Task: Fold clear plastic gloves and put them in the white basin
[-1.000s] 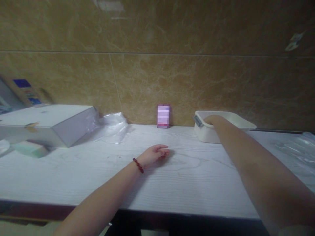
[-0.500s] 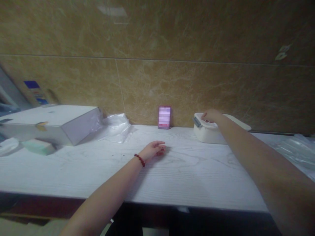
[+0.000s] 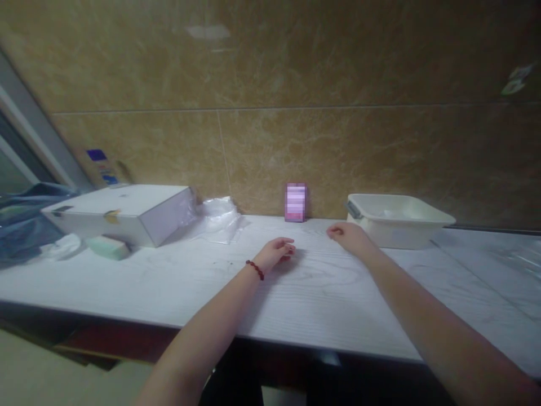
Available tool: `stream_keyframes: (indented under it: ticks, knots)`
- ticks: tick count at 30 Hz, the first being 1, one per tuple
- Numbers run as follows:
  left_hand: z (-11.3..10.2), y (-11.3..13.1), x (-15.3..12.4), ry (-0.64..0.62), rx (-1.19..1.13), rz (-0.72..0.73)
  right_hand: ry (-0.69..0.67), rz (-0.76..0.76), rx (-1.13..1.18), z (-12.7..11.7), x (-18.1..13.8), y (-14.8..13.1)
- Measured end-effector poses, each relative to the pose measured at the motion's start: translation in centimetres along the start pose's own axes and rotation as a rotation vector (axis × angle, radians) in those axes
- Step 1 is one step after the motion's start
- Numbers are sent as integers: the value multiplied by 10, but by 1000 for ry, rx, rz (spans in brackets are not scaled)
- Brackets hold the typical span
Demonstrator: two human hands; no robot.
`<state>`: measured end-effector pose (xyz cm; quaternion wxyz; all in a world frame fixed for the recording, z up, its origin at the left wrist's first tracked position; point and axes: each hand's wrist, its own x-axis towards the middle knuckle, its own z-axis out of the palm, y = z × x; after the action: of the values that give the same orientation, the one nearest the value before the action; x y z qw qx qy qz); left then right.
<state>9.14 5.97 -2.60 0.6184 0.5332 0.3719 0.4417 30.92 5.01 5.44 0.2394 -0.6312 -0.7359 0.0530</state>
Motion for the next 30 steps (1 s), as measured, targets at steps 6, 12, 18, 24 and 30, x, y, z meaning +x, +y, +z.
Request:
stream_keyframes:
  ticks: [6, 12, 18, 24, 30]
  knots:
    - [-24, 11, 6, 136, 241, 118, -155, -104, 88, 57, -24, -16]
    - [-73, 29, 5, 530, 874, 305, -147, -120, 67, 73, -32, -14]
    - [-121, 36, 2, 916, 1314, 188, -145, -99, 72, 78, -33, -7]
    - [-145, 33, -4, 1106, 1397, -85, -150, -124, 102, 80, -33, -3]
    - [-158, 29, -5, 1058, 1320, -205, -169, -101, 140, 77, -33, -2]
